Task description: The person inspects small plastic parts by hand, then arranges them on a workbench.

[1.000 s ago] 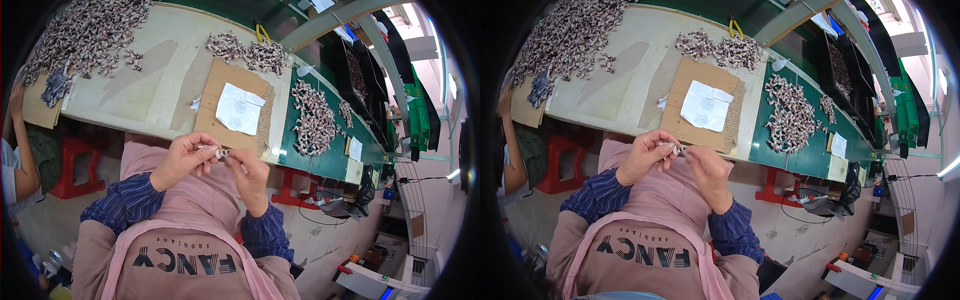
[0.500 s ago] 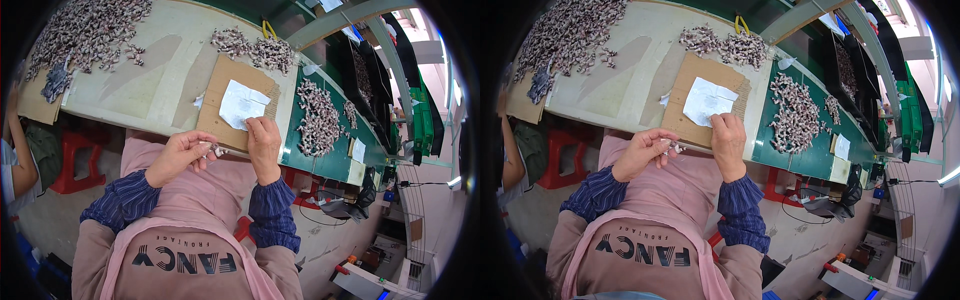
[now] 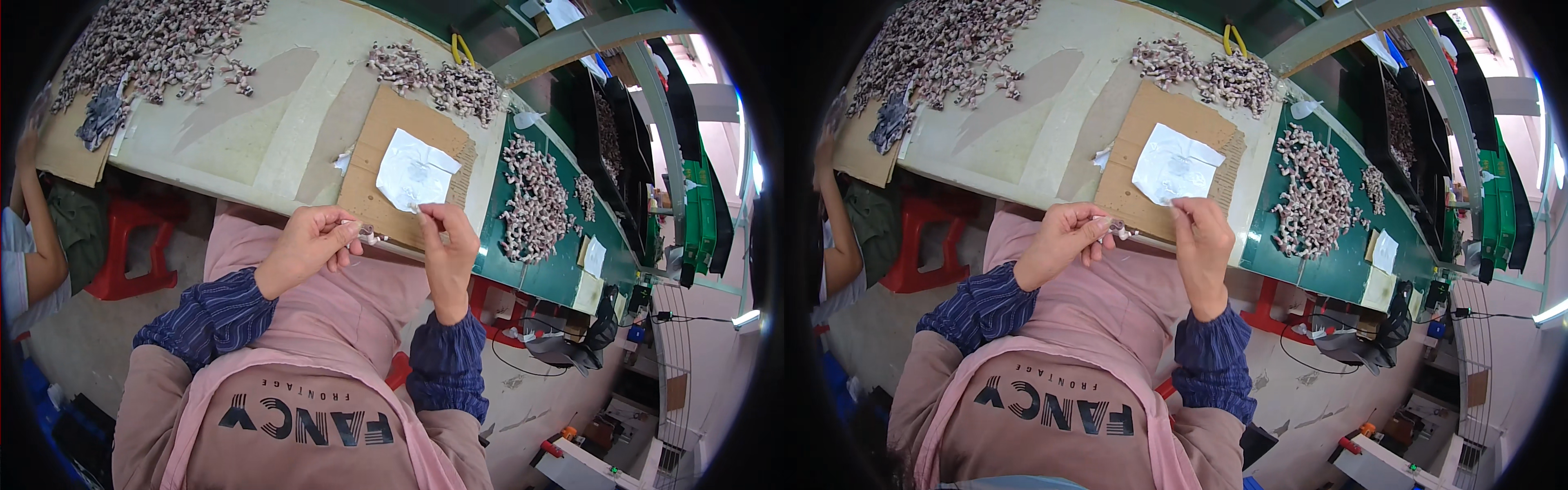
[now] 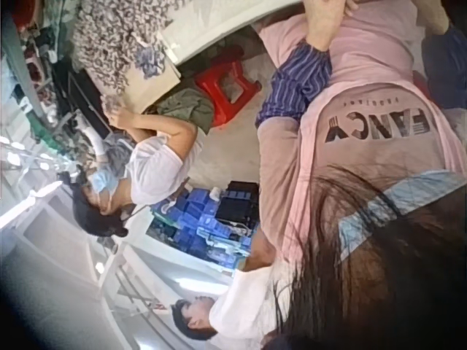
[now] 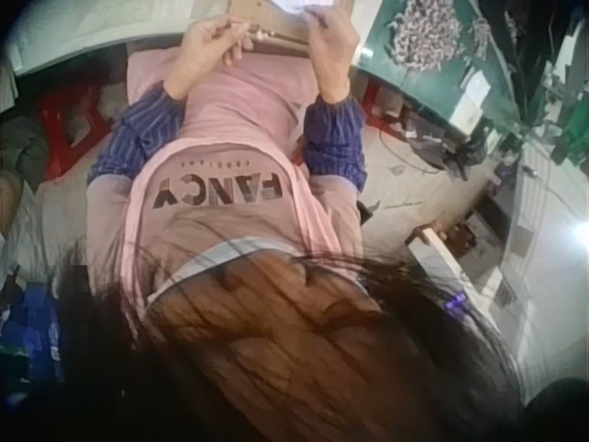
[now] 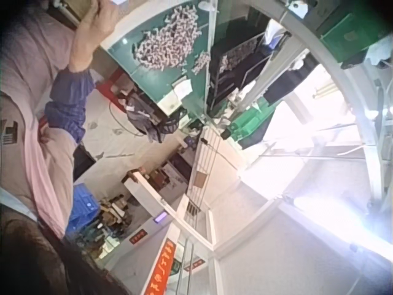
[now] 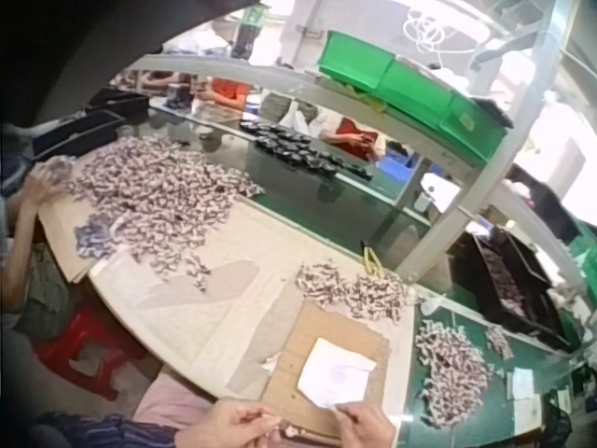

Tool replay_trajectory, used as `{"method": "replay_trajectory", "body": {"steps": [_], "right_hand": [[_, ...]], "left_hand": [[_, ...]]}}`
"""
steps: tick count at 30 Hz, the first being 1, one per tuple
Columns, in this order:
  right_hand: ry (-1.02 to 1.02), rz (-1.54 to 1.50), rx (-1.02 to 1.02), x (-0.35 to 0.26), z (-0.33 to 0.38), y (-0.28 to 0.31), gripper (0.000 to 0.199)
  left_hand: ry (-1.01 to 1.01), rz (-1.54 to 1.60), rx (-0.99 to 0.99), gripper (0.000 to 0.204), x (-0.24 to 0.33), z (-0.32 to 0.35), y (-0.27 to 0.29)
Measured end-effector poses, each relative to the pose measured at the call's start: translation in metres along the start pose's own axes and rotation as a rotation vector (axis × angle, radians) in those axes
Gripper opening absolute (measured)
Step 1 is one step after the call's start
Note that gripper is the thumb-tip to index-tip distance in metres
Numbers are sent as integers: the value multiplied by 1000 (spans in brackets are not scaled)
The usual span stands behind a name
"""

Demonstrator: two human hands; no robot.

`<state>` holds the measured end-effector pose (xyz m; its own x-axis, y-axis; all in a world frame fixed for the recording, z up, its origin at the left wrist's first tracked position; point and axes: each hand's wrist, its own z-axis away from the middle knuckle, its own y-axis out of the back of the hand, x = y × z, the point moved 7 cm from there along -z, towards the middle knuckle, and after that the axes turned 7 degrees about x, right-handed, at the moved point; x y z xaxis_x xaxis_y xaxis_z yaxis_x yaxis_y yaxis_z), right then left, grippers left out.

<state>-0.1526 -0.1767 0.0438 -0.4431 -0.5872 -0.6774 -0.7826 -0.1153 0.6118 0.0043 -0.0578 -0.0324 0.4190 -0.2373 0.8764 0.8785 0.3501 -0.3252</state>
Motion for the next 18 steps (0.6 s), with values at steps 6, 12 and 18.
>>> {"method": "replay_trajectory", "body": {"steps": [6,12,18], "right_hand": [[25,-164,-30,-38,21,-3,15],[88,-123,-48,-43,30,-7,18],[327,5,-58,-53,36,-11,20]], "left_hand": [[1,-59,0,21,-1,0,-3],[-18,-83,2,22,2,2,-4],[-19,-93,-5,22,2,5,-4]]}}
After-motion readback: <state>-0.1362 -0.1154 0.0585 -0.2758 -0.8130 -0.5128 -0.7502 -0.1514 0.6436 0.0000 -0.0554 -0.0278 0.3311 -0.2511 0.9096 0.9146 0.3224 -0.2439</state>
